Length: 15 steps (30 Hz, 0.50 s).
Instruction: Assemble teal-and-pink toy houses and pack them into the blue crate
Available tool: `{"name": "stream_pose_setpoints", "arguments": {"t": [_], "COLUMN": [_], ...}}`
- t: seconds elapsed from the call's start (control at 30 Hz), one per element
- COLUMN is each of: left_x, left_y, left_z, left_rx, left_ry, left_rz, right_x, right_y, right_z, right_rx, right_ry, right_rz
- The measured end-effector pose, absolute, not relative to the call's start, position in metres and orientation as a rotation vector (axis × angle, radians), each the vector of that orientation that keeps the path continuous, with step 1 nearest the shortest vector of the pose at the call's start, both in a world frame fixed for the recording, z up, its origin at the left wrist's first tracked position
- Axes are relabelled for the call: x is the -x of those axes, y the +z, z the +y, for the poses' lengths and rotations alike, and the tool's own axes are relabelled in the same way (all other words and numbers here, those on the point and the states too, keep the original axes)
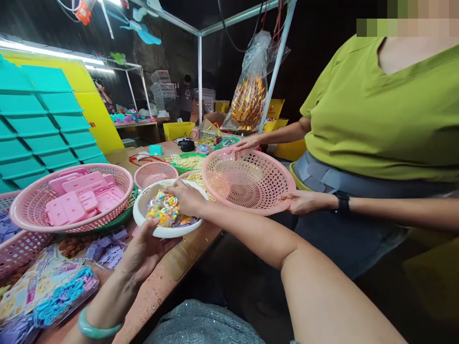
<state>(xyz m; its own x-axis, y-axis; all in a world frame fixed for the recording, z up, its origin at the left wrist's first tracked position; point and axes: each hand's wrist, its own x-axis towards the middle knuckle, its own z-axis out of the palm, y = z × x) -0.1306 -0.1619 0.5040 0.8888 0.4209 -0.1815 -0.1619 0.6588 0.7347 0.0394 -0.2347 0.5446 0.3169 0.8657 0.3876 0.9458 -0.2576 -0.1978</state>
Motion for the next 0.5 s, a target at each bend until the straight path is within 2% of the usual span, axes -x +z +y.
{"name": "stream_pose_setpoints", "arguments": {"t": [0.2,0.37,0.5], "left_x": [0.136,0.131,0.125], "left_y": [0.502,0.499,0.495], "left_z": [-0.157,-0.153,-0.152], "left_rx": [-0.769,-0.748,-0.739], "left_ry": [0.311,0.291,0.266], "left_rz": [0.371,0.36,0.324], "right_x": [-0.047,-0.057,-0.085], "right_y": [0.551,0.594,0.629], "right_z": [-0.234,-0.247,-0.281], "right_rx": [1.918,1.804,1.893], "right_ry": [-0.277,-0.453,-0.588], "right_rz": [-1.451,-1.294,-1.153]}}
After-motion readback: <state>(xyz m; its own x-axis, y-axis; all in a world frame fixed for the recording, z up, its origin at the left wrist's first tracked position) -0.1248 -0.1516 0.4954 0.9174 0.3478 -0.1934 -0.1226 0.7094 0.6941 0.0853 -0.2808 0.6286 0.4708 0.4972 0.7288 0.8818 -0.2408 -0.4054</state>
